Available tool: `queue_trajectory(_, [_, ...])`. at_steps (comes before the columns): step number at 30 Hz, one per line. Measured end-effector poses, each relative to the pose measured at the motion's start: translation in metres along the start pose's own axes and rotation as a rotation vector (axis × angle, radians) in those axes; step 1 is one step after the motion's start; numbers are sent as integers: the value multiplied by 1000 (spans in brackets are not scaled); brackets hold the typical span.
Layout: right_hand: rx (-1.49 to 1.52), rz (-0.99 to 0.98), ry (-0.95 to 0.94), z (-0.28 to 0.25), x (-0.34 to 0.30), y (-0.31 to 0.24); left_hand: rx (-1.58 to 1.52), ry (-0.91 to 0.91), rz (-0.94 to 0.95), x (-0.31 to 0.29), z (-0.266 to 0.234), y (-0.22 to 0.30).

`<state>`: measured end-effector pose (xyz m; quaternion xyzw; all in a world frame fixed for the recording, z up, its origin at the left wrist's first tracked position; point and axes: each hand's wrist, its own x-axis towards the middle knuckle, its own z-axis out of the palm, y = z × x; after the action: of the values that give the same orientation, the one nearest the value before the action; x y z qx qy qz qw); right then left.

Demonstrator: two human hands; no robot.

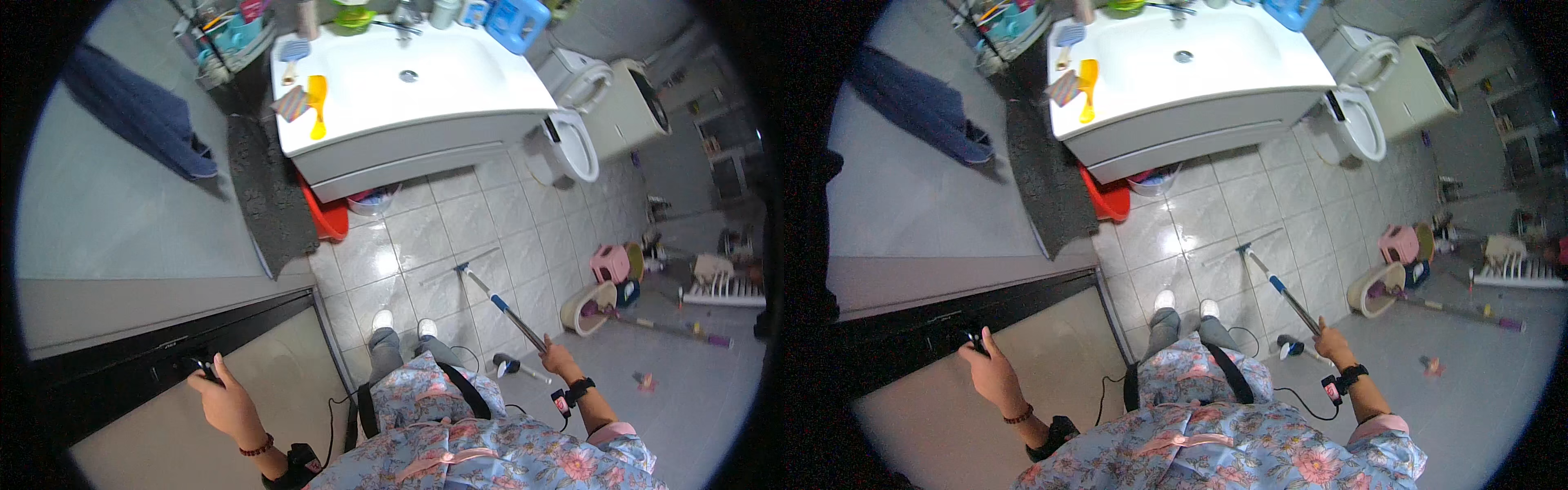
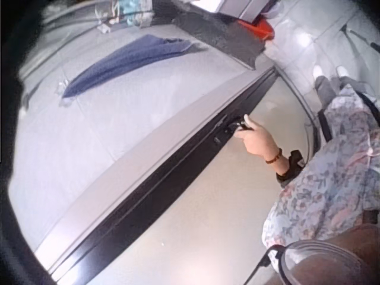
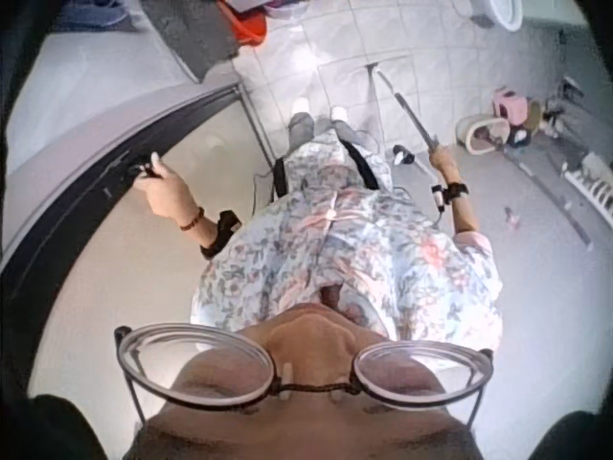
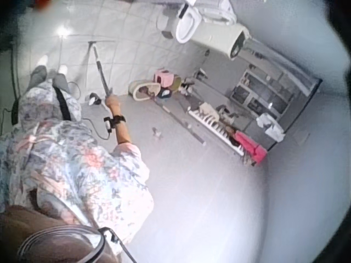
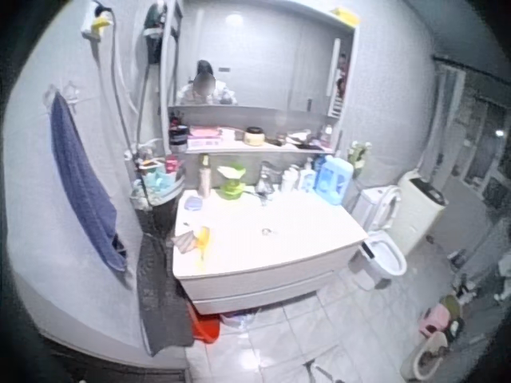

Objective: The person mops the tiled bathroom floor using a squeegee-style mop, moving water and debris toward the drain. They briefly interact with a washing machine and a door while continuing to mop around the toilet and vanity.

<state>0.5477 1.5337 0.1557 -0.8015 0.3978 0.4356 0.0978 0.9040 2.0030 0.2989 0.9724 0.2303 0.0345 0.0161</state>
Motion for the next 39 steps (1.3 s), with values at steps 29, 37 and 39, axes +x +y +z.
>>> queue_trajectory(29, [676,98,-73,288,-226,27,185,-1946,1672,-409,275,40])
queue_trajectory(37, [1075,278,-173,317,-220,-9,447,-2296,412,-531,305,-39])
queue_trajectory(39, [1159,291,-163,336,-220,-21,473,-2305,382,-544,313,-59])
